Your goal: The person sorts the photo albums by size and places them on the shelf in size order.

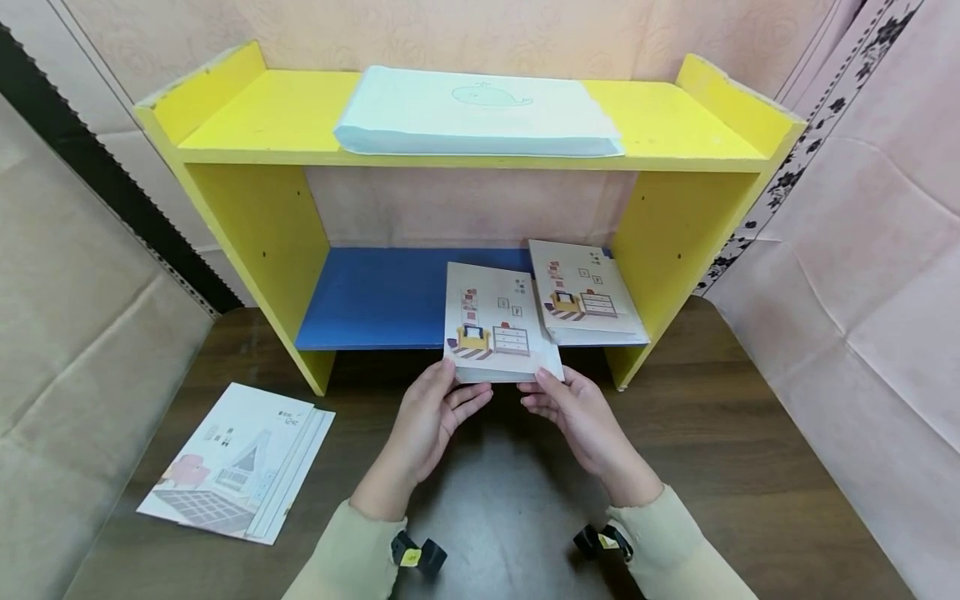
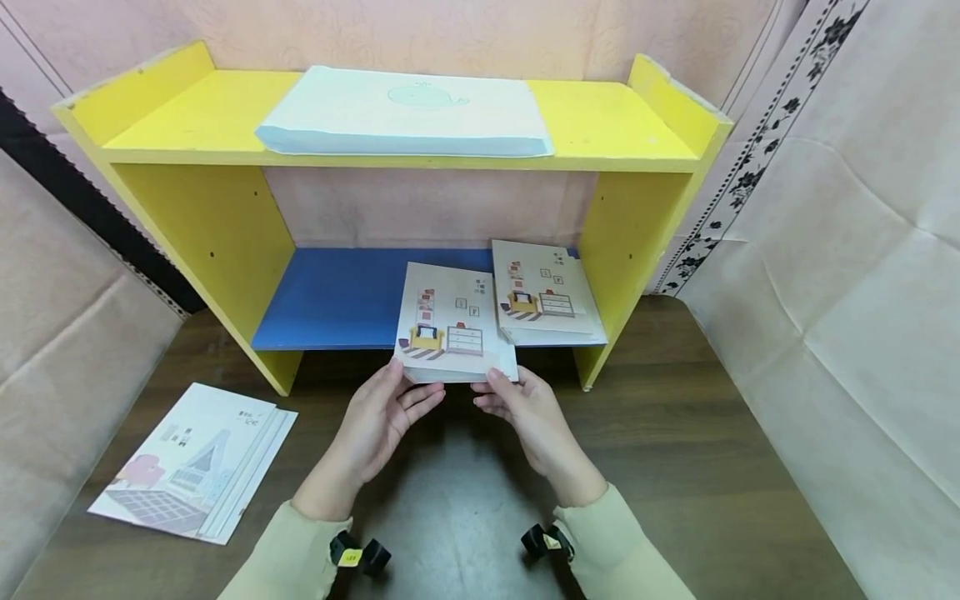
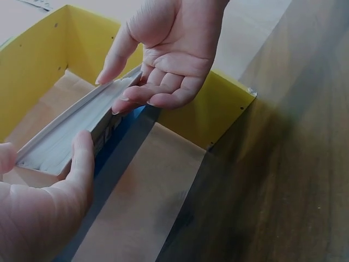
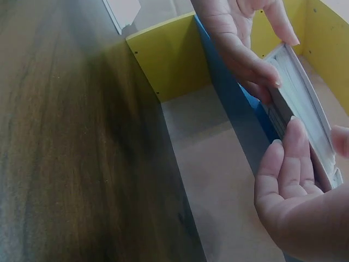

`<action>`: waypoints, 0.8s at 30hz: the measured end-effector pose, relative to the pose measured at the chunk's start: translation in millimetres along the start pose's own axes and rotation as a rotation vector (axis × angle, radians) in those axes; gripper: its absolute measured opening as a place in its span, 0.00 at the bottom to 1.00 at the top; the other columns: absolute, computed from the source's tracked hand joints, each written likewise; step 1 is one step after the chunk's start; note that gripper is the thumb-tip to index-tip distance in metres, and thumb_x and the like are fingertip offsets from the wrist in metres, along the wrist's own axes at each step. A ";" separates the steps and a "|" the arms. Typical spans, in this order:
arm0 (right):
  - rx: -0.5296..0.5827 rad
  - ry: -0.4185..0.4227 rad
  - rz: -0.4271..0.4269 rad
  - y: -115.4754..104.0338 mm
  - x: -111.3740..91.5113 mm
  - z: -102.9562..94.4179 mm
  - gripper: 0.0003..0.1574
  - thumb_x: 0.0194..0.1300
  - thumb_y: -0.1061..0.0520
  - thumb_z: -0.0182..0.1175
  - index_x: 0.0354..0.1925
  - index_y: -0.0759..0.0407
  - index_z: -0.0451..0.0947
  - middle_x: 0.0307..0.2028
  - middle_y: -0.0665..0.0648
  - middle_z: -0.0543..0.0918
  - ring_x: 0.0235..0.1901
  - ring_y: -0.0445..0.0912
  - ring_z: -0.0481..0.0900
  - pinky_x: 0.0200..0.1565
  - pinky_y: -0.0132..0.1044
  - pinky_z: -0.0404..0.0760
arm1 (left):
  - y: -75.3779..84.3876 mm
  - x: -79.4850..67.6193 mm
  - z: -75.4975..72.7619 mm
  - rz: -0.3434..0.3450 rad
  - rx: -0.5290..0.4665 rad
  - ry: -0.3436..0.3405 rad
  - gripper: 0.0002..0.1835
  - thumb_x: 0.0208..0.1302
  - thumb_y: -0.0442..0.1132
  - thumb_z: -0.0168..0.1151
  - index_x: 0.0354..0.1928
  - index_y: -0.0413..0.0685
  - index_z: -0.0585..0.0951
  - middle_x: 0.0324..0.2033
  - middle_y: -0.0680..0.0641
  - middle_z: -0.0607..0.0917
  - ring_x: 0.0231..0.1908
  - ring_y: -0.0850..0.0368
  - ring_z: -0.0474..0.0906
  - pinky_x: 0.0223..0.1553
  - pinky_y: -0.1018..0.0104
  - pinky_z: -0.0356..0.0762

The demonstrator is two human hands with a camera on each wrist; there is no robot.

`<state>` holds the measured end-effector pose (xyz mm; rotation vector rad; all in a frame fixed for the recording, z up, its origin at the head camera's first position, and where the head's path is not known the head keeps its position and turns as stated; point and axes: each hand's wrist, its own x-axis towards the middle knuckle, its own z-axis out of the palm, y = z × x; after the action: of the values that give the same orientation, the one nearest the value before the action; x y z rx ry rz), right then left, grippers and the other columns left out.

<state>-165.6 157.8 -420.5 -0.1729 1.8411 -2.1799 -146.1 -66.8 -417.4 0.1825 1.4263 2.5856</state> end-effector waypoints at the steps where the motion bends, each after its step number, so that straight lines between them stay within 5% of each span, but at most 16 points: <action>1: 0.005 0.010 -0.003 0.5 2.1 0.2 0.32 0.69 0.43 0.58 0.59 0.65 0.69 0.47 0.64 0.81 0.44 0.52 0.80 0.54 0.41 0.78 | 0.6 2.5 -0.9 -0.008 -0.014 0.000 0.31 0.72 0.55 0.51 0.67 0.42 0.62 0.61 0.36 0.70 0.57 0.38 0.72 0.57 0.55 0.73; 12: 0.012 0.118 -0.028 2.2 27.2 3.1 0.29 0.69 0.43 0.58 0.53 0.66 0.72 0.43 0.63 0.82 0.39 0.49 0.81 0.51 0.41 0.79 | 5.2 26.3 -6.9 -0.049 -0.032 0.018 0.33 0.70 0.58 0.50 0.67 0.43 0.63 0.58 0.34 0.71 0.55 0.40 0.75 0.56 0.55 0.74; 18: -0.035 0.201 -0.012 -1.0 35.9 5.4 0.30 0.66 0.41 0.60 0.49 0.66 0.74 0.45 0.70 0.80 0.38 0.50 0.82 0.50 0.44 0.80 | 9.7 33.4 -5.1 -0.099 0.090 0.090 0.33 0.69 0.62 0.48 0.58 0.38 0.69 0.52 0.30 0.75 0.50 0.39 0.78 0.50 0.54 0.79; 24: -0.097 0.282 0.037 -4.9 41.7 8.4 0.30 0.63 0.39 0.63 0.43 0.66 0.78 0.35 0.61 0.85 0.37 0.52 0.83 0.49 0.46 0.81 | 16.3 38.0 -5.4 -0.150 0.236 0.144 0.38 0.68 0.66 0.45 0.52 0.32 0.68 0.45 0.33 0.82 0.43 0.45 0.83 0.47 0.54 0.81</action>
<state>-203.7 138.5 -417.9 0.1570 2.0808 -2.1835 -185.9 -71.5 -405.8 -0.0786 1.7233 2.3484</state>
